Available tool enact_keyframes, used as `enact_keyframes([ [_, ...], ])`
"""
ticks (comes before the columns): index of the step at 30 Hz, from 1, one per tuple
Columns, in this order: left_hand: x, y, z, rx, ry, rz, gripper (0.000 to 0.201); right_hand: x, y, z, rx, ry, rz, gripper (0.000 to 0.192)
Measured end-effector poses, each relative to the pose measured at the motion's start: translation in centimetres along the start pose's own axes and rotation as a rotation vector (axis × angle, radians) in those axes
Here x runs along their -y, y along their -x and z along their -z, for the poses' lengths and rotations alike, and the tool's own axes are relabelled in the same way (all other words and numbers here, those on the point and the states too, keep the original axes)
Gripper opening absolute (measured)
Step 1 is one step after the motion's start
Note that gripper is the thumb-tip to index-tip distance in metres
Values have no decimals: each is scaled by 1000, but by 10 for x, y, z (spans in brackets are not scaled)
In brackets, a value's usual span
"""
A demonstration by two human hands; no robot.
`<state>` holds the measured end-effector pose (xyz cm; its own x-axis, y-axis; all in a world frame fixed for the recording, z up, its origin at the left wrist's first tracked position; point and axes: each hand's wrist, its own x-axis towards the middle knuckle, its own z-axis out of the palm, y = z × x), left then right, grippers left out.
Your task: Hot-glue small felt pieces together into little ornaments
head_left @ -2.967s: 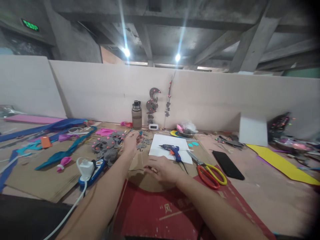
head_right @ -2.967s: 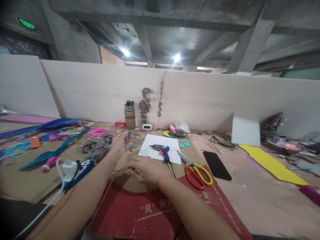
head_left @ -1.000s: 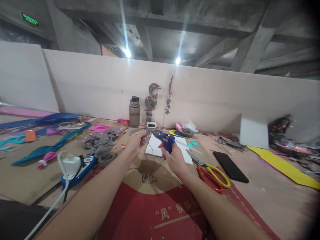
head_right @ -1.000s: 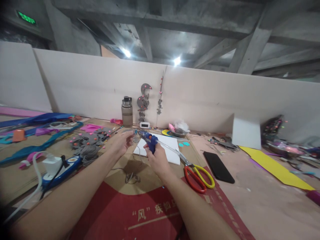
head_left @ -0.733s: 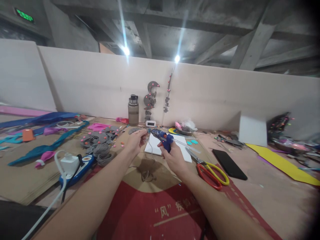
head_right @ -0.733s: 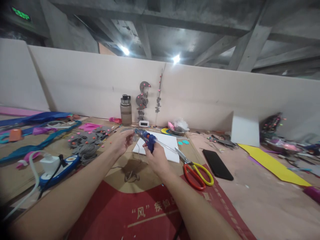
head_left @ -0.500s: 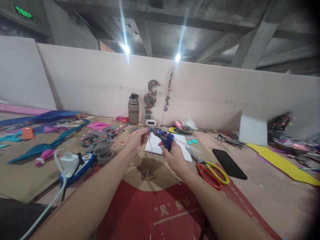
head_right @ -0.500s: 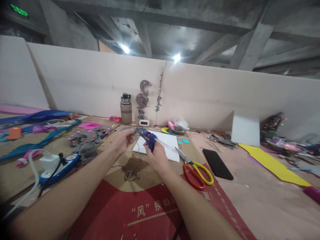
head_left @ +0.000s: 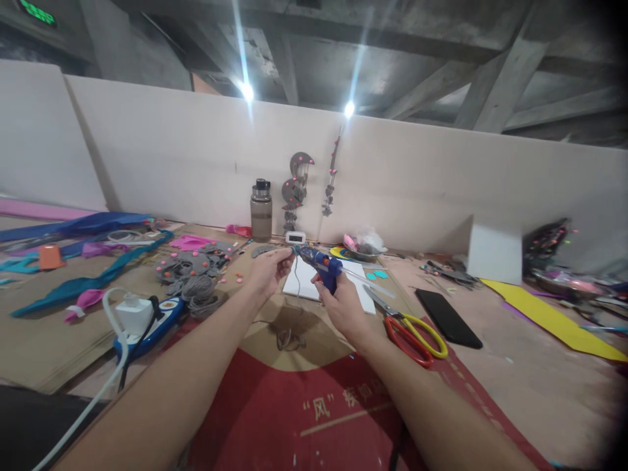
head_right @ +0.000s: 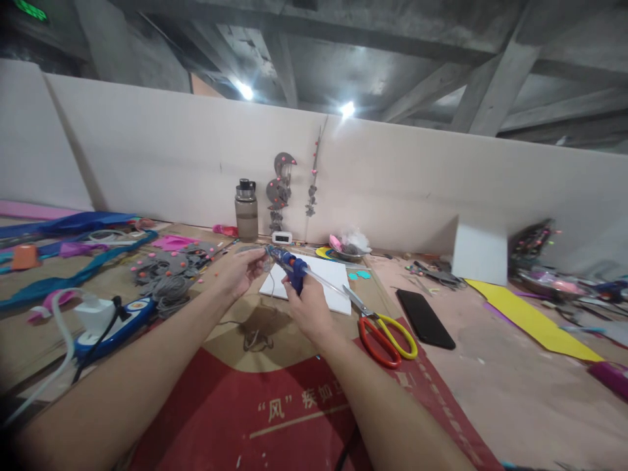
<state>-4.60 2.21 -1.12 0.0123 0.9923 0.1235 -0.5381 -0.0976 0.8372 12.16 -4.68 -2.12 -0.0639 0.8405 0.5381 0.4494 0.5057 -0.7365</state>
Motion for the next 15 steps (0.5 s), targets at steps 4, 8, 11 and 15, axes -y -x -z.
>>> enact_keyframes([
  [4, -1, 2, -2, 29, -33, -29, 19, 0, 0, 0, -1, 4, 2, 19],
  [8, -2, 3, -4, 37, -73, -50, 19, 0, 0, 1, 2, 10, -6, 18],
  [11, -1, 3, -4, 37, -91, -67, 20, 1, 0, 1, 0, 14, -2, 18],
  [15, 1, 2, -3, 59, -126, -103, 23, 4, 0, 1, 7, 16, -4, 18],
])
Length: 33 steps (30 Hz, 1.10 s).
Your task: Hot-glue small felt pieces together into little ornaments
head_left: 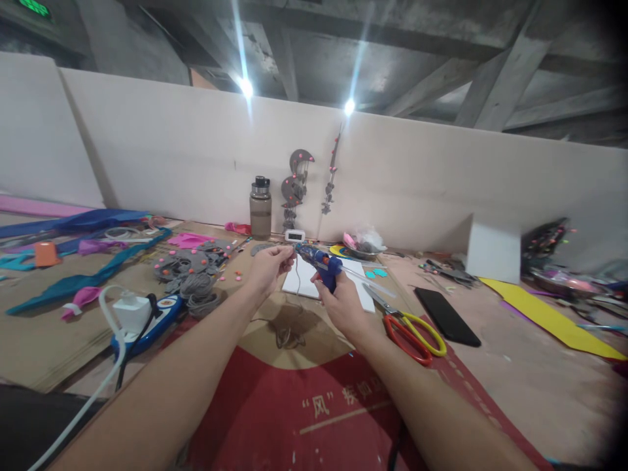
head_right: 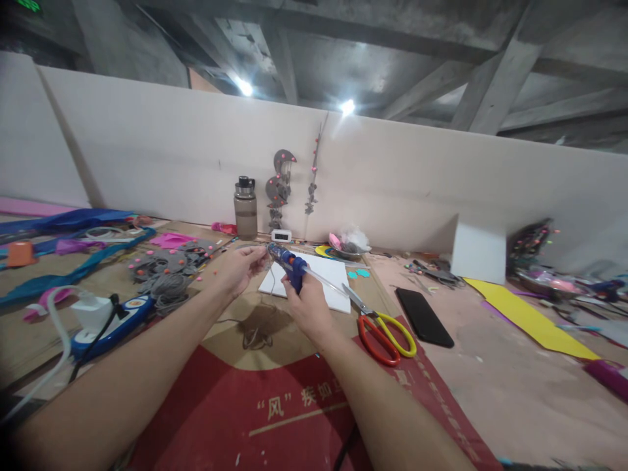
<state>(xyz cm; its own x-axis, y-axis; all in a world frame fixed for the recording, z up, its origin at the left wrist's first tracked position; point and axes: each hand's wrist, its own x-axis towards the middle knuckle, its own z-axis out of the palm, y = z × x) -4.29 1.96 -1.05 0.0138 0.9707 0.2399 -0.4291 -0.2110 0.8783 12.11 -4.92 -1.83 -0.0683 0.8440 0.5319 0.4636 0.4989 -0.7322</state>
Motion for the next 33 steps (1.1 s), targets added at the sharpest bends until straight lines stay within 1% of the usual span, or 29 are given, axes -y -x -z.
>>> enact_keyframes([
  [11, 7, -6, 7, 47, -180, -121, 32, 1, 0, 1, -1, 14, -5, 16],
  [16, 5, -7, 7, 37, -185, -133, 32, 0, 0, -1, -3, 5, -3, 15],
  [22, 7, -7, 8, 49, -281, -172, 30, 0, 1, -1, -8, 9, -15, 16],
  [27, 6, -6, 8, 46, -279, -183, 31, -2, 0, -1, -21, 12, -9, 16],
  [30, 3, -6, 8, 6, -249, -174, 31, -1, -1, -1, -44, -78, -52, 15],
  [33, 2, -7, 9, -75, -228, -160, 31, -1, -3, 1, -52, -293, -138, 21],
])
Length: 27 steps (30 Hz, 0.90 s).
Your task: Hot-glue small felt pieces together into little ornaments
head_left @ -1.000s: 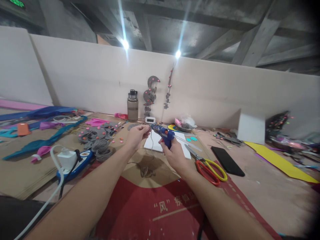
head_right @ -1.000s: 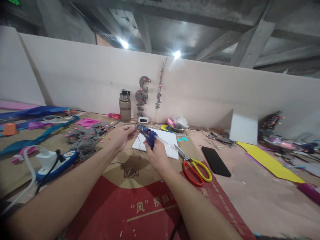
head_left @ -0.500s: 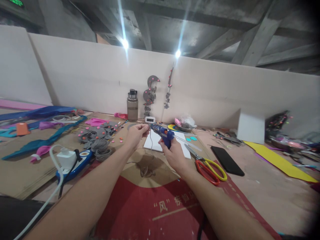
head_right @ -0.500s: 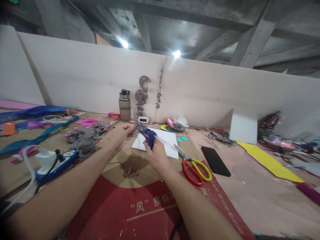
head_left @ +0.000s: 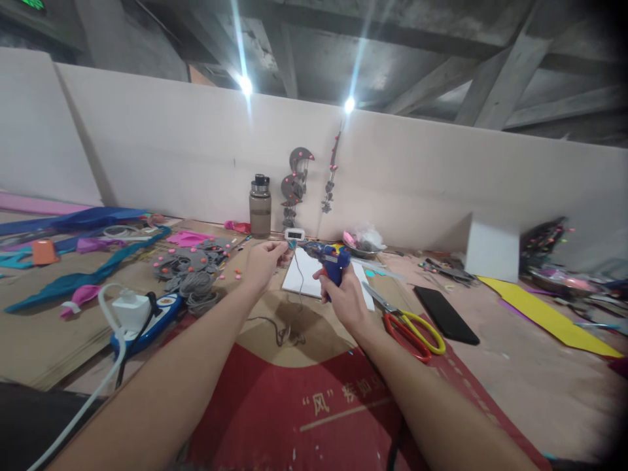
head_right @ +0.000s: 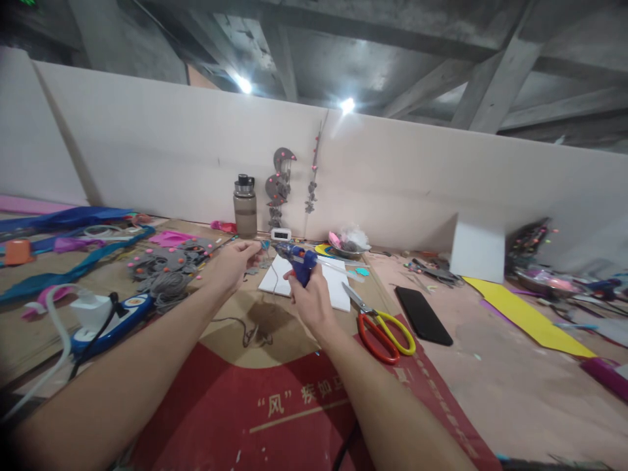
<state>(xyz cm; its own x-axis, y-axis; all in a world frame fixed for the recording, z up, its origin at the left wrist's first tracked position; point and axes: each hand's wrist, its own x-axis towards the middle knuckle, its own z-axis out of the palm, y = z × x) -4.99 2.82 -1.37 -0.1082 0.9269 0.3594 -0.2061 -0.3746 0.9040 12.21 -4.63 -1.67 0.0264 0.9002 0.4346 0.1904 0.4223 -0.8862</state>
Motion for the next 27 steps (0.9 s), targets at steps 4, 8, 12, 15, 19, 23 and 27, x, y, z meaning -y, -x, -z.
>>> enact_keyframes([
  [4, 3, -3, 3, -59, -20, -25, 30, -6, -8, 6, 21, -110, -210, 24],
  [8, 0, 0, 2, -39, -133, -95, 29, -24, -19, 15, 88, 215, -425, 15],
  [12, -7, 6, -2, -1, -282, -154, 27, -38, -31, 22, 136, 396, -470, 13],
  [15, -10, 10, -4, 20, -399, -196, 26, -40, -38, 27, 97, 574, -440, 20],
  [19, -13, 15, -8, 10, -521, -267, 24, -32, -39, 26, -34, 788, -252, 15],
  [23, -18, 18, -9, -9, -631, -372, 20, -16, -37, 3, -122, 698, 204, 16],
  [27, -19, 17, -6, -11, -729, -511, 17, -7, -43, -34, -55, 178, 72, 22],
])
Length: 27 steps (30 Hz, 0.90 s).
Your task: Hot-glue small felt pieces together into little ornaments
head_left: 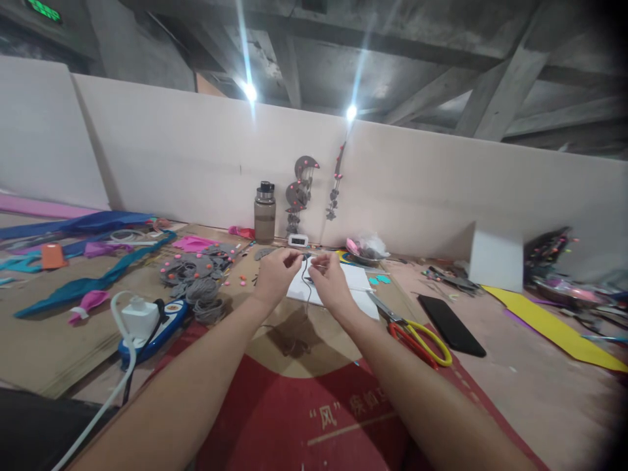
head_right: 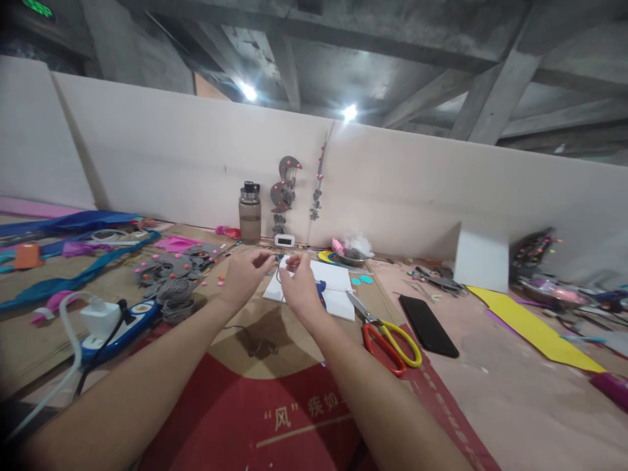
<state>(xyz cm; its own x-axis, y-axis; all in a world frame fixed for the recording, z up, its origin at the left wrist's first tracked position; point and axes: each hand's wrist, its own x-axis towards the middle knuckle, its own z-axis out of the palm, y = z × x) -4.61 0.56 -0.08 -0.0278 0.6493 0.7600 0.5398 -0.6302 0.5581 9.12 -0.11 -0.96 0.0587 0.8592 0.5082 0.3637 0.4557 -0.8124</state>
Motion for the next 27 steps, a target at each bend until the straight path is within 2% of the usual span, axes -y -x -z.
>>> enact_keyframes([
  [2, 2, 0, 1, 8, -38, -57, 18, 3, -3, -15, 17, -191, -119, 31],
  [4, 4, -1, 2, 11, -69, -80, 17, 5, -5, -23, -37, -264, -151, 32],
  [7, 3, 0, 3, 13, -80, -66, 17, 7, -3, -23, -102, -206, -88, 19],
  [10, 1, 0, 3, 15, -44, -42, 17, 10, 1, -17, -88, -143, -34, 12],
  [23, 4, 0, -1, 79, -101, -65, 14, 15, 6, -12, -78, -107, 8, 18],
  [27, 2, 1, -1, 49, -103, -58, 13, 18, 8, -13, -74, -63, 2, 22],
])
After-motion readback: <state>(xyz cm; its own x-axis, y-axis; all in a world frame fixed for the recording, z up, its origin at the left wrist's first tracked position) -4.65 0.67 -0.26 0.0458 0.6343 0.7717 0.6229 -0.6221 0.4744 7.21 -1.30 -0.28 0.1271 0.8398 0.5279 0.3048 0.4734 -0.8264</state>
